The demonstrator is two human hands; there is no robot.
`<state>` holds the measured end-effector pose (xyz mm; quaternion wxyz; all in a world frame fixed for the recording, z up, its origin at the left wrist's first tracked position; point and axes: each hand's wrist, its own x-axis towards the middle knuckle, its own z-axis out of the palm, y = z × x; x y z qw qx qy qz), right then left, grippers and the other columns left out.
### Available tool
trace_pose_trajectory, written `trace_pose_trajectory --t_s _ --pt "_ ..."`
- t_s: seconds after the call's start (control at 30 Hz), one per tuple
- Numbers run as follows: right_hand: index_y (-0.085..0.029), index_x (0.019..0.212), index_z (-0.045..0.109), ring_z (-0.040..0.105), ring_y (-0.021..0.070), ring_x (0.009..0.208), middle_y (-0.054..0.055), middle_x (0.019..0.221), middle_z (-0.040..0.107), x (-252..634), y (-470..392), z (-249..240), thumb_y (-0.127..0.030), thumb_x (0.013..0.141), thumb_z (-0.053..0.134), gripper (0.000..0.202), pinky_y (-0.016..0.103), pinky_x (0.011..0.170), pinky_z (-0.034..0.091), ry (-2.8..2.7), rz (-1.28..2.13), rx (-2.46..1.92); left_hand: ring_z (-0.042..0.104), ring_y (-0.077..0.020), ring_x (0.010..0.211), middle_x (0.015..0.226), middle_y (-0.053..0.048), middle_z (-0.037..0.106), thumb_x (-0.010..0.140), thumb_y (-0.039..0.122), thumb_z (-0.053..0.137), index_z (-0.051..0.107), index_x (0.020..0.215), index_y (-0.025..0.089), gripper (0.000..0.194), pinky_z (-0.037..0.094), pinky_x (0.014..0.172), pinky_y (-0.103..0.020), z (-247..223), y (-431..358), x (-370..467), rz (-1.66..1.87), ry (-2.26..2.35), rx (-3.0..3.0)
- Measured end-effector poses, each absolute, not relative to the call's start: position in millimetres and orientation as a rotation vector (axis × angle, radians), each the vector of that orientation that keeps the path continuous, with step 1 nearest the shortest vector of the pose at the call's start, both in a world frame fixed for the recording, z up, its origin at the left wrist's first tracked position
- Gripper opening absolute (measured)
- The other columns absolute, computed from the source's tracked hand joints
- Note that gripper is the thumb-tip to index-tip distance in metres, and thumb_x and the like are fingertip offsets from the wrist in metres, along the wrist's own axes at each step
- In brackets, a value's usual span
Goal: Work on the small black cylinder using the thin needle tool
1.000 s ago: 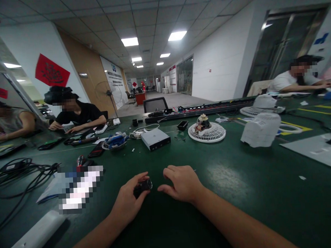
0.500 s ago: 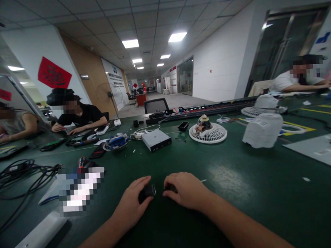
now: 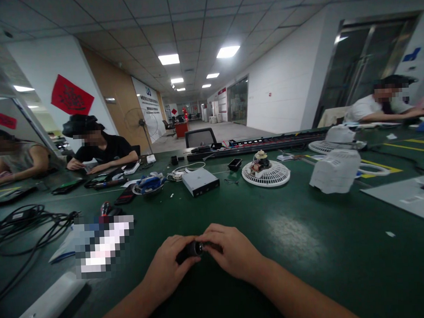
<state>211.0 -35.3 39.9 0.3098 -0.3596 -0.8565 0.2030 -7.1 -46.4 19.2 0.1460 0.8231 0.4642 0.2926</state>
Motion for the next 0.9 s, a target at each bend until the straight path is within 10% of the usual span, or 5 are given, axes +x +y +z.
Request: trace_pose_trajectory --t_s 0.9 --pt "-0.021 0.094 0.060 0.058 0.0169 0.077 0.002 0.089 0.059 198.4 -55.0 50.7 -0.012 0.073 0.063 0.024 0.028 0.065 0.044 -2.215 0.524 -1.015 0.065 -0.0237 0.088 0.100 -0.007 0.072 0.088 0.022 0.069 0.061 0.115 0.019 0.028 0.051 0.079 -0.038 20.2 -52.3 -11.4 0.907 0.923 2.693"
